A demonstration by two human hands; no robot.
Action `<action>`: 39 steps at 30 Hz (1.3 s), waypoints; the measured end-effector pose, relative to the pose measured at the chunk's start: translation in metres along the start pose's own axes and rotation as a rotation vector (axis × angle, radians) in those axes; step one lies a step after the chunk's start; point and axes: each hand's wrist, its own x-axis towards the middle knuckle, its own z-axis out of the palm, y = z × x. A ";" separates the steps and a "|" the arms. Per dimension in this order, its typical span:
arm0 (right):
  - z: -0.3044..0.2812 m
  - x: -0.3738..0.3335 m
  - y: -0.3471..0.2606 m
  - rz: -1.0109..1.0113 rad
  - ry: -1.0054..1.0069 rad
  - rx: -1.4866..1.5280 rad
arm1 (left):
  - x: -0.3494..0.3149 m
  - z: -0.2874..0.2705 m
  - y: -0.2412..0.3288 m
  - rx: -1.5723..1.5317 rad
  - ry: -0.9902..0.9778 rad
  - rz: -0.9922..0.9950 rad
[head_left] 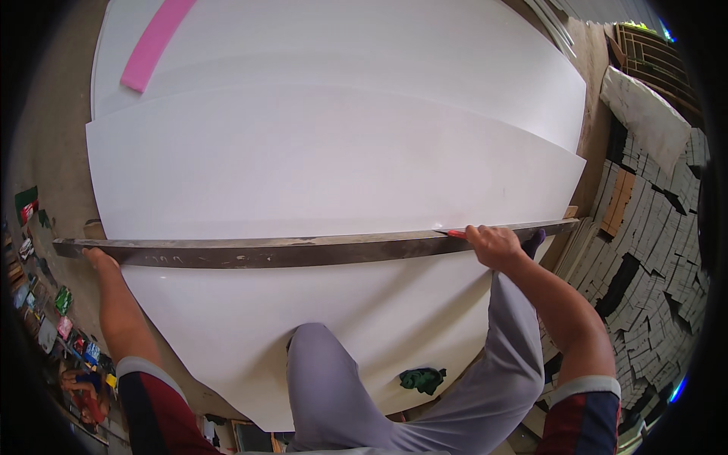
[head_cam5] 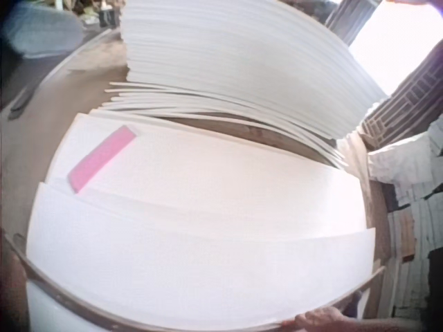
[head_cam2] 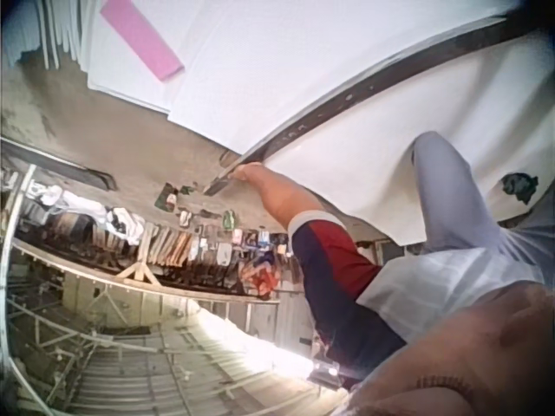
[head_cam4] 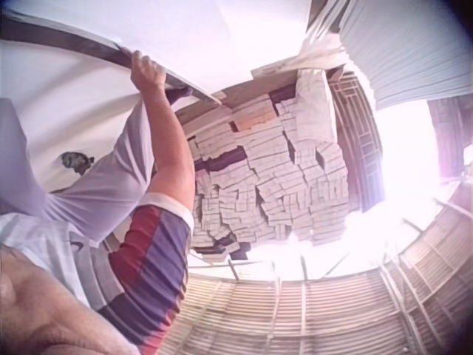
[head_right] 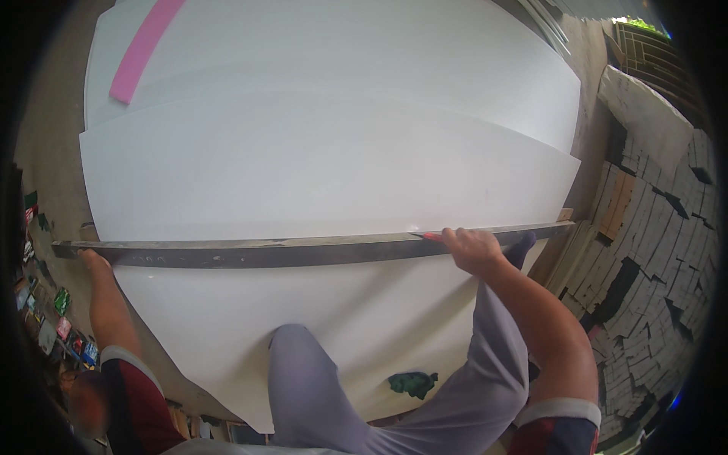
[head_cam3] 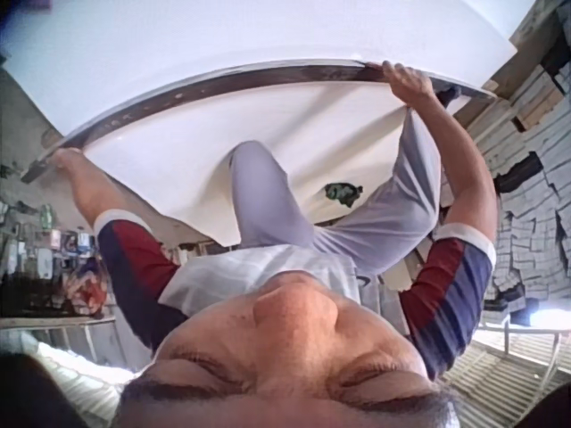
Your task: The person uses a utility knife and a metal ruler to cut large white boards into smaller pieces. They repeatedly measure, score, and snap the boards, then stack the cut pieces.
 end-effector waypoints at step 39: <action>0.008 -0.025 0.051 0.091 -0.292 0.210 | -0.607 0.058 -0.194 1.024 -0.501 1.419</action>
